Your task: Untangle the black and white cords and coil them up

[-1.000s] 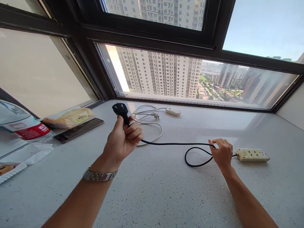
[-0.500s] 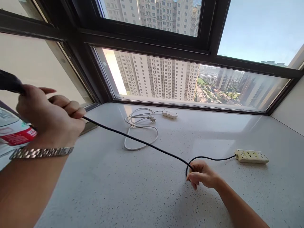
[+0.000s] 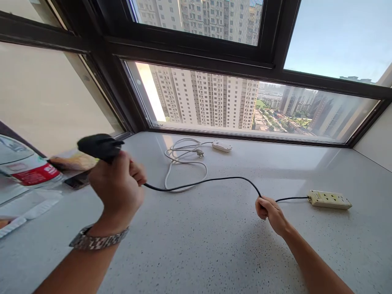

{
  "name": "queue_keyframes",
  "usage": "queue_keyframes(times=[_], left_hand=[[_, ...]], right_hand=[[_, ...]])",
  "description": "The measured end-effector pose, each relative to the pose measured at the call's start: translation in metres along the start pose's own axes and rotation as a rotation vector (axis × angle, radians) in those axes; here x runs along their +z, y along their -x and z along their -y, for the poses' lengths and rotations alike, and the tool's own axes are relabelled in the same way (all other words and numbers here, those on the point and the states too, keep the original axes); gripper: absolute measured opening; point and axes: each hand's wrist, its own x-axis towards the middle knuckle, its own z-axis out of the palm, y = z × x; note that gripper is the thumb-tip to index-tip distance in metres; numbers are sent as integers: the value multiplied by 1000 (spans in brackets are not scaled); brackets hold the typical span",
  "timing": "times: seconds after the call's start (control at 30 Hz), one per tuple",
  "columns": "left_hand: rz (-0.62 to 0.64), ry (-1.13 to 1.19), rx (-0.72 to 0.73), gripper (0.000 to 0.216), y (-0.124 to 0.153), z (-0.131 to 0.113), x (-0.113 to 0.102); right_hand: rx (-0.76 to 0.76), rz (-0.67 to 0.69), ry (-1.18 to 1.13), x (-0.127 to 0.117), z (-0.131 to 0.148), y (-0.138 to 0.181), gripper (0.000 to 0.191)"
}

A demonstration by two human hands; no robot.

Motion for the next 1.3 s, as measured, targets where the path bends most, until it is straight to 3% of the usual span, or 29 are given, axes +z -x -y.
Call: queue_keyframes(times=[0.07, 0.17, 0.27, 0.37, 0.5, 0.63, 0.7, 0.8, 0.9, 1.0, 1.07, 1.13, 1.23, 1.3], left_hand=[[-78, 222, 55, 35, 18, 33, 33], [23, 478, -146, 44, 41, 73, 92], [148, 461, -328, 48, 52, 93, 134], [251, 357, -337, 46, 57, 103, 148], [421, 295, -326, 44, 67, 114, 144], [293, 453, -320, 47, 64, 111, 138], [226, 555, -323, 47, 53, 105, 133], [164, 617, -324, 48, 33, 97, 118], [144, 568, -281, 44, 18, 93, 99], [115, 504, -209, 38, 8, 92, 80], [75, 472, -155, 34, 3, 93, 69], [1, 452, -97, 30, -3, 92, 60], [-156, 444, 6, 26, -9, 91, 53], [-271, 442, 87, 27, -9, 89, 53]], right_hand=[[-69, -20, 9, 15, -5, 1, 48], [-210, -42, 149, 26, -11, 4, 48], [-316, 34, 367, 25, -7, 7, 45], [-342, 180, 517, 24, -1, 9, 42], [-384, 244, 504, 28, 0, 9, 46], [-396, 222, 498, 27, 0, 6, 43], [-401, 105, 542, 22, 1, 4, 36], [-411, -212, 610, 8, 0, 1, 29], [-391, -499, 678, -12, -5, -2, 45], [-336, -619, 754, -32, -9, -2, 54], [-275, -544, 838, -41, -10, -2, 53], [-208, -384, 932, -44, -9, -1, 48], [-144, -112, 1036, -37, -4, 0, 42], [-134, -7, 1068, -28, 1, 0, 35]])
